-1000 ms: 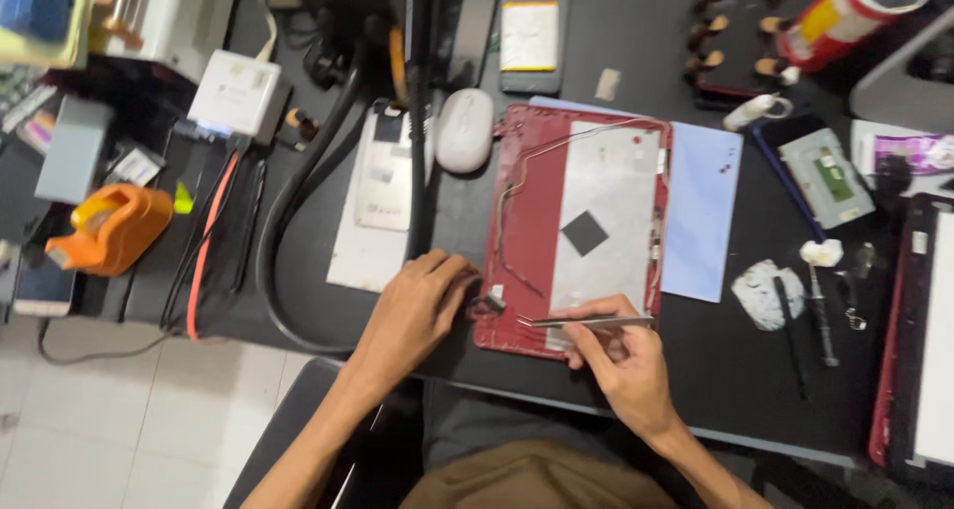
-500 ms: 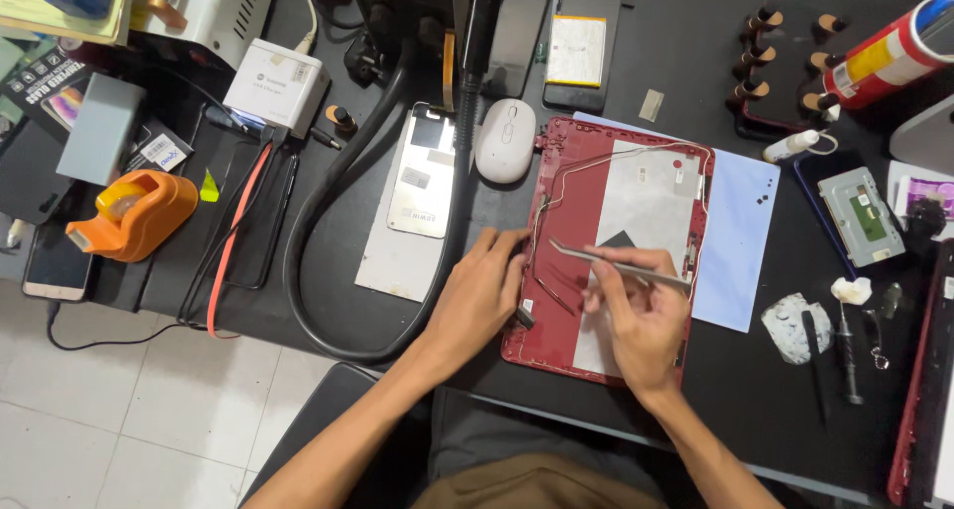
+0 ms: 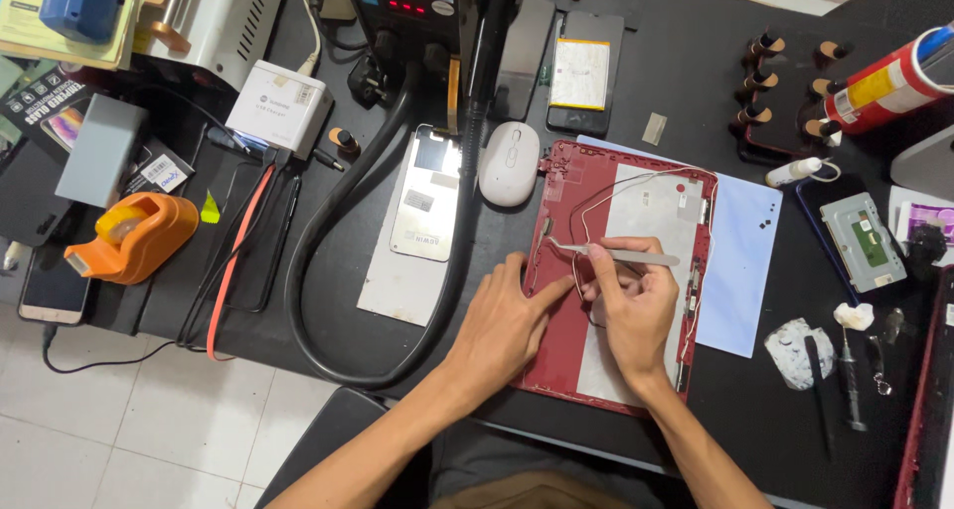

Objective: The person uses tweezers to carefully remove a thin wire from the back of a disassembled red electronic device. They then lift the screen panel, place it aside, and continue using the tweezers to manipulate and remove additional wires and components from the device's chassis.

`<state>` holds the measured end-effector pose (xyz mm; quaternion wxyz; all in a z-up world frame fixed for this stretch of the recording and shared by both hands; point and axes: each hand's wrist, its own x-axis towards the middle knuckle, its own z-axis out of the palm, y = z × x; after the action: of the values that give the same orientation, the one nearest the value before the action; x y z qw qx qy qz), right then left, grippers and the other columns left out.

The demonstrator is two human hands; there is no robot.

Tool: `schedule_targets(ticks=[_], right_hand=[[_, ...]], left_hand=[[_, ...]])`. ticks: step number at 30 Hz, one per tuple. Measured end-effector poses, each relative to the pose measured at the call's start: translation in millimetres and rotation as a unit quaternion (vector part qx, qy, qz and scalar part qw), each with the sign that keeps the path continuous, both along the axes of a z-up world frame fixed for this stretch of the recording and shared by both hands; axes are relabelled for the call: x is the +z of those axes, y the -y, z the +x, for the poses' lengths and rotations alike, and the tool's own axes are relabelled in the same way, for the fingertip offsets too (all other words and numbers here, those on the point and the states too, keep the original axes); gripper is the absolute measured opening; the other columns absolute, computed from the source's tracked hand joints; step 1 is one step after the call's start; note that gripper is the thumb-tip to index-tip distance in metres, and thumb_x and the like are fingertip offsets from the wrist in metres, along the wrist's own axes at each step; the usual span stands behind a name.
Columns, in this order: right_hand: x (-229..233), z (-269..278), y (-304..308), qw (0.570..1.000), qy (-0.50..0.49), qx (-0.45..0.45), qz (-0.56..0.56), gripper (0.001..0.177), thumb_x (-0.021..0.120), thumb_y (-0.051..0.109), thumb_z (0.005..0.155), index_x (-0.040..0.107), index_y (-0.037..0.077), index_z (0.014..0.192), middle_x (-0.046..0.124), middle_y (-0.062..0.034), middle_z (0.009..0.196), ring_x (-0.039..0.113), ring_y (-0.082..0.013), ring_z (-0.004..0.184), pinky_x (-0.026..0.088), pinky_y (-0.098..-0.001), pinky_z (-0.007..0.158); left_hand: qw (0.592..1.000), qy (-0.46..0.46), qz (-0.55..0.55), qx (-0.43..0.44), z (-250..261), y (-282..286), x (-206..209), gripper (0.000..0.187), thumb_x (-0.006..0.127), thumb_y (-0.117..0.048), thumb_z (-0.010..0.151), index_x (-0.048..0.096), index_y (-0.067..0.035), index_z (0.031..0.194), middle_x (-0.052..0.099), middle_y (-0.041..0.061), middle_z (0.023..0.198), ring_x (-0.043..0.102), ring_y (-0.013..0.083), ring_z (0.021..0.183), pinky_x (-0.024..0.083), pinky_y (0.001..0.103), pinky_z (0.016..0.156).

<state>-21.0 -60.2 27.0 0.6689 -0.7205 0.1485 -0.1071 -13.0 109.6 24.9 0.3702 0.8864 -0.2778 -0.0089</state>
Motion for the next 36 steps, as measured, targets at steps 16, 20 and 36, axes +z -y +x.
schedule_targets(ticks=[16, 20, 36], right_hand=[[-9, 7, 10, 0.999, -0.029, 0.013, 0.030, 0.017, 0.067, 0.009, 0.098, 0.062, -0.002, 0.110, 0.070, -0.0068, 0.086, 0.060, -0.0070, 0.060, 0.049, -0.0196, 0.055], [-9, 6, 14, 0.997, -0.023, 0.030, 0.060, 0.016, 0.067, 0.008, 0.100, 0.062, -0.002, 0.111, 0.070, -0.0073, 0.087, 0.058, -0.0069, 0.064, 0.052, -0.0214, 0.060], [-13, -18, 8, 0.998, -0.012, 0.065, 0.017, 0.016, 0.067, 0.003, 0.097, 0.064, -0.002, 0.112, 0.072, -0.0062, 0.093, 0.063, -0.0065, 0.075, 0.053, -0.0212, 0.064]], left_hand=[[0.968, -0.096, -0.207, 0.102, 40, 1, -7, 0.022, 0.055, -0.005, 0.099, 0.062, 0.002, 0.118, 0.068, 0.022, 0.106, 0.067, 0.0414, 0.101, 0.052, 0.046, 0.086], [0.972, -0.116, -0.178, 0.103, 49, 5, -17, 0.014, 0.064, -0.008, 0.094, 0.067, 0.003, 0.101, 0.068, 0.019, 0.095, 0.068, 0.0349, 0.084, 0.053, 0.043, 0.075], [0.947, -0.207, -0.219, 0.114, 53, 1, -20, 0.018, 0.065, -0.013, 0.097, 0.065, 0.004, 0.098, 0.067, 0.014, 0.089, 0.062, 0.0210, 0.069, 0.051, 0.034, 0.067]])
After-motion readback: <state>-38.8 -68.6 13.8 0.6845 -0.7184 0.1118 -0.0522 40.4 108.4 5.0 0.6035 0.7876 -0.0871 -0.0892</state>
